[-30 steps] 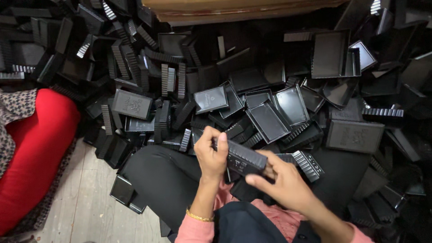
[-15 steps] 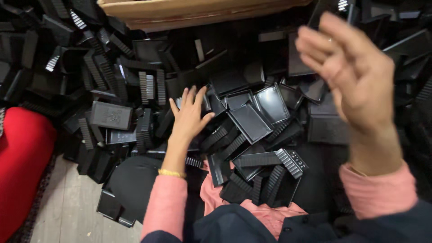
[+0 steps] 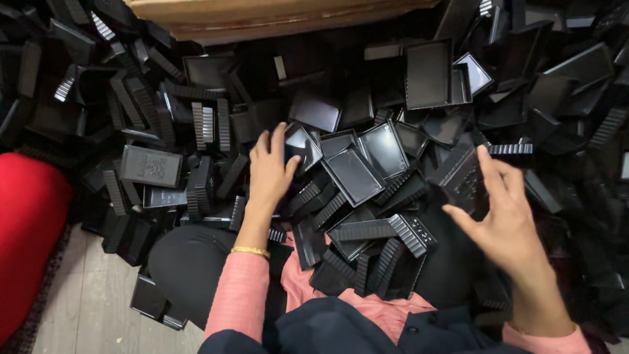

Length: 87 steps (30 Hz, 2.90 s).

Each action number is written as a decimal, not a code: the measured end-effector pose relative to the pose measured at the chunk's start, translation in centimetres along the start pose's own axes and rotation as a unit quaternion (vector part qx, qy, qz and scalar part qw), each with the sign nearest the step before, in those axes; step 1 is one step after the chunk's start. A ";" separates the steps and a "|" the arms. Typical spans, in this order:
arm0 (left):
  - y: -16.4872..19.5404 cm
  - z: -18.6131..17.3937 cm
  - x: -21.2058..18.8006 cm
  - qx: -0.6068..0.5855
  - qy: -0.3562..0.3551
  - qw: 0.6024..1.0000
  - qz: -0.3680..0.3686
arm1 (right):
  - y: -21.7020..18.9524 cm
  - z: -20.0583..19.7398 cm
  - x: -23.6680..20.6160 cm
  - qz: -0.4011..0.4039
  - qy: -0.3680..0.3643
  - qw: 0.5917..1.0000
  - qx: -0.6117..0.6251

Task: The person sits on the floor and repeatedly picks up small black plastic parts from a large pile. They align and press the parts together by hand, then place the assembled units into a nearby cardboard box.

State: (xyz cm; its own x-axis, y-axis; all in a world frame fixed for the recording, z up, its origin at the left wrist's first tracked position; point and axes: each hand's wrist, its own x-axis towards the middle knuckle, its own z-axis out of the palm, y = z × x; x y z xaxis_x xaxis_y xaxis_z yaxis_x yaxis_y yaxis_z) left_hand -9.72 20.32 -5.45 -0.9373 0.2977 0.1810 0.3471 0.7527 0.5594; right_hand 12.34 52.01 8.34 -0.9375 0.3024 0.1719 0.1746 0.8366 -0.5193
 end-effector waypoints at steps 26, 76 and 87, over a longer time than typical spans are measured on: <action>13.2 -2.4 -11.1 -0.633 -0.004 0.766 -0.112 | -9.7 9.2 -1.9 0.087 -0.200 0.890 0.401; 10.6 -2.6 -10.0 -0.780 0.017 0.594 -0.196 | -10.9 8.1 -0.1 0.001 -0.170 0.958 0.229; 11.5 -1.9 -9.5 -0.630 0.079 0.769 -0.073 | -9.8 8.8 -1.3 0.081 -0.247 0.922 0.286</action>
State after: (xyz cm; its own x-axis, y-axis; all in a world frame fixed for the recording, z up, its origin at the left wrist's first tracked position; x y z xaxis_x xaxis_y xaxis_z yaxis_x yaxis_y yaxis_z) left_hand 3.11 25.06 0.85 -0.9899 0.1150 0.0827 0.0263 -0.4247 0.9049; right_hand 9.18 39.39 5.84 -0.9604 0.0400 -0.2756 0.2698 0.3782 -0.8855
